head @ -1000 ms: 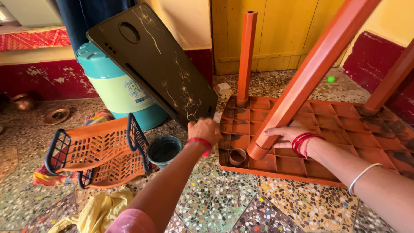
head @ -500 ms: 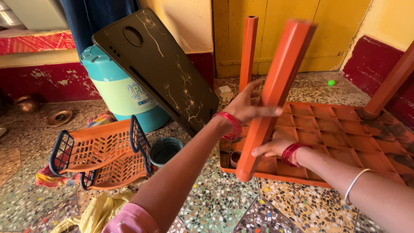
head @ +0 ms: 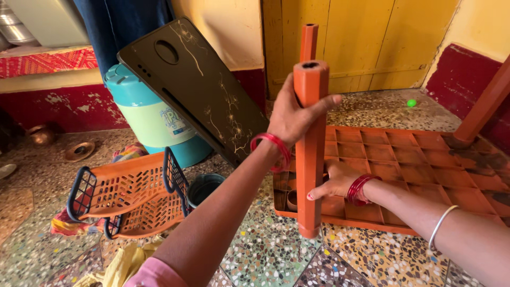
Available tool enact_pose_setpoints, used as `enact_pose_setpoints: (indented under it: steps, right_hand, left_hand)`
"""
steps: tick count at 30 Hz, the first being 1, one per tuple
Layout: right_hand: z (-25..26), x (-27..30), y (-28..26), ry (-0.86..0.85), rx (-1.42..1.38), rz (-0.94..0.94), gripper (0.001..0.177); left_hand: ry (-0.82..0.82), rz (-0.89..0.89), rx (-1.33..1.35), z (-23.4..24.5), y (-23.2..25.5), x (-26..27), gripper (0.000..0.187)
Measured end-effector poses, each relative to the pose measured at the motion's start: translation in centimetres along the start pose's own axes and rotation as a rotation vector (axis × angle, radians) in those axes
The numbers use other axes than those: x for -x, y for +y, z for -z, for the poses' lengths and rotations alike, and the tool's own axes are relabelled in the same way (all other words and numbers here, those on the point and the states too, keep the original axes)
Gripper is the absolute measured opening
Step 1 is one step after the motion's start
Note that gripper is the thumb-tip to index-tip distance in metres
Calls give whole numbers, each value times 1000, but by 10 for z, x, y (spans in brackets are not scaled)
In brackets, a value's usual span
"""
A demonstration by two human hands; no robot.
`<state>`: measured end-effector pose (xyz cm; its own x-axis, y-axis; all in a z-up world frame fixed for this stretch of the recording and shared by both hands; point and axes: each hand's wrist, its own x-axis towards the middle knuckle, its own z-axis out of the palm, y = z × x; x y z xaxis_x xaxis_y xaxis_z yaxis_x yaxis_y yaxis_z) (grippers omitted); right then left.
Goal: The person assembles an orange plastic table by inserting cylindrical legs into the underside of the tabletop. They align and press each leg into its socket, then rotate and wiggle it to secure the fit. The process is repeated for multiple legs until the table is fully assembled.
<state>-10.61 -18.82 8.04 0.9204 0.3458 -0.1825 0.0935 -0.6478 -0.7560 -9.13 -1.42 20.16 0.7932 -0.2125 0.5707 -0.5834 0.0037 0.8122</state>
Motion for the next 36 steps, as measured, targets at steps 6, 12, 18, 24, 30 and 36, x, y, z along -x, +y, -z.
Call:
enact_pose_setpoints:
  steps: [6,12,18,24,30,36]
  right_hand:
    - [10,2,-14,-11,-173,-56,66]
    - [42,10,-50,125,-268,91,79]
    - [39,4,-61,190,-214,138,89]
    - [-12,-13,-29,15,9,127,100]
    - [-65,-25,-2,-78,324,98,112]
    - [-106,-43,26,-135,318,-32,100]
  left_hand:
    - [-52,-21,-170,-7,-12,8,84]
    - [-8,-88,-161,1,-17,2,81]
    - [-146,-148,-497,27,-6,-5,63]
    - [81,7,-571,83,1,-2,62]
    - [342,190,-427,154,-23,-3,59]
    - [408,488,-159,170,-67,31,60]
